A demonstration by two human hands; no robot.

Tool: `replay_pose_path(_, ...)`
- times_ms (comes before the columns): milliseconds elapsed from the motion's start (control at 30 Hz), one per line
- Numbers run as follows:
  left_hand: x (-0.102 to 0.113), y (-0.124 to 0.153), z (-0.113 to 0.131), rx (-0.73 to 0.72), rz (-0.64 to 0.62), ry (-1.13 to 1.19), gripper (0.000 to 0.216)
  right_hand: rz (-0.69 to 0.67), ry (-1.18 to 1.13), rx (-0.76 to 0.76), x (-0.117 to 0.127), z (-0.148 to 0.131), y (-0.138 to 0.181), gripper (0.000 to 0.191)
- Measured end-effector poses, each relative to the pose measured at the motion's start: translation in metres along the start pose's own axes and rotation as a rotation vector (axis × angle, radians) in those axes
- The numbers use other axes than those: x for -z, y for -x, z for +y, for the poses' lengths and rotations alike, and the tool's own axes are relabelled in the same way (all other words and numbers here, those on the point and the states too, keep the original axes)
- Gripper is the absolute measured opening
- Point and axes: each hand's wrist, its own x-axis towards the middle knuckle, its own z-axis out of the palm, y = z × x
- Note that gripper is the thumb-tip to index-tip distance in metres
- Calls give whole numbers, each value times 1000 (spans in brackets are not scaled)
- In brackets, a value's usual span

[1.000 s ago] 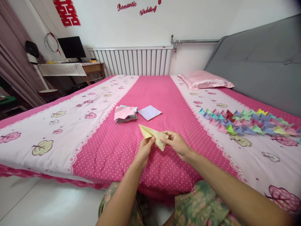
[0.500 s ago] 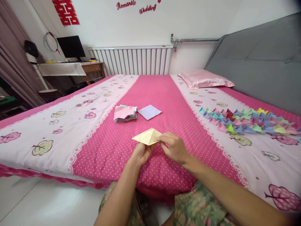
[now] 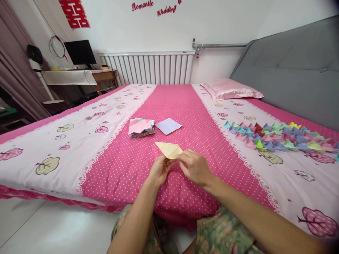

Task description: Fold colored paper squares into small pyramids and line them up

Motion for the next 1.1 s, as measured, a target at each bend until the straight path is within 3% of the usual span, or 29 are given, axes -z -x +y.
replay_pose_path(100,-2,3,4,-19,-144,111,21,4,-6,3,0,-1,0,23)
replay_pose_path(233,-3,9,8,0,-344,198,49,-10,-51,33,-2,-1,-1,21)
replay_pose_path(367,-3,8,4,-41,-300,108,38,-24,-133,101,-7,1,-2,19)
replay_pose_path(500,-3,5,1,-69,-251,97,40,-20,-218,106,-9,5,-3,17)
replay_pose_path(700,-3,5,2,-32,-283,73,37,25,-333,-114,-6,9,-5,14)
replay_pose_path(967,-7,12,1,-51,-361,15,39,103,-446,-451,-6,12,-4,31)
replay_pose_path(1100,-9,16,-1,-74,-368,-90,49,139,-506,-502,-6,13,-5,35)
